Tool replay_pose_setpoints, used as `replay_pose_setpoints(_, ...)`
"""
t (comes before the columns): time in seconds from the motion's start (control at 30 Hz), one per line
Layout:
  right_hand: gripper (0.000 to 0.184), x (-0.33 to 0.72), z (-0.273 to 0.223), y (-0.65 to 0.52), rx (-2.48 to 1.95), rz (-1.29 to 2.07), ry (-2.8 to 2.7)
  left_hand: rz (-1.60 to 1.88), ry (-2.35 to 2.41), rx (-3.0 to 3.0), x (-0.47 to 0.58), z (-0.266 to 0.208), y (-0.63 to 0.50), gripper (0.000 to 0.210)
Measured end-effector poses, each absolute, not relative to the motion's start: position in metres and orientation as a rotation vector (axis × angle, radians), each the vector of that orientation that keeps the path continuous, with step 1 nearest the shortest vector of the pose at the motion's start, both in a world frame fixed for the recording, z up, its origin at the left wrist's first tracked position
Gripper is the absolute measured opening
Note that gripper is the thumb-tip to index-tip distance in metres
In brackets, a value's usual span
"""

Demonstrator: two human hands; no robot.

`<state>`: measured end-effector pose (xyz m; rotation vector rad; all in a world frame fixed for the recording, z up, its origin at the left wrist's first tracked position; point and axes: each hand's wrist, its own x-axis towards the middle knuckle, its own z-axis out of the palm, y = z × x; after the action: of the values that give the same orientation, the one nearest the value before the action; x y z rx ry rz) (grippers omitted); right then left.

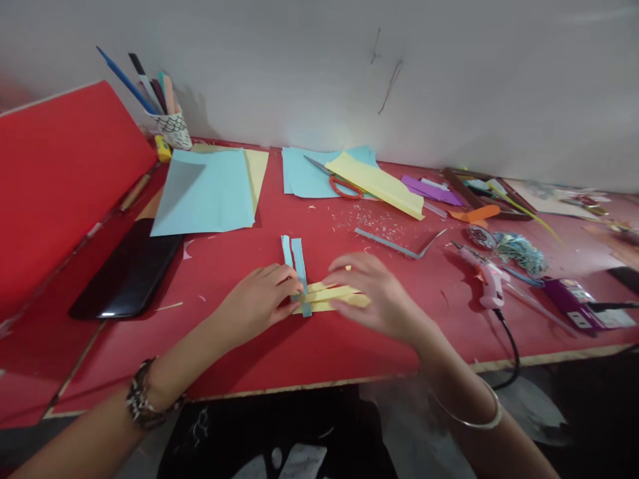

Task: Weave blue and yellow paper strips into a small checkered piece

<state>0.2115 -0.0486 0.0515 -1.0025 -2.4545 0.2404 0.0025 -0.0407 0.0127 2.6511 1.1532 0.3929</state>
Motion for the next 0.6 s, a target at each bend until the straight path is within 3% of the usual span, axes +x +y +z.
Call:
replay_pose_setpoints(0.23,0.027,0.196,0.021,-0.047,-0.984,0.393,-2.741,0.356,1.143,2.607,0.001,0.006,-0.046,0.019)
replay_pose_setpoints(0.6,0.013,0.191,0.01,-0.045,-1.01,0.311,-2.72,0.407,1.094,2.636,-0.003,0.002,-0.049,0.005)
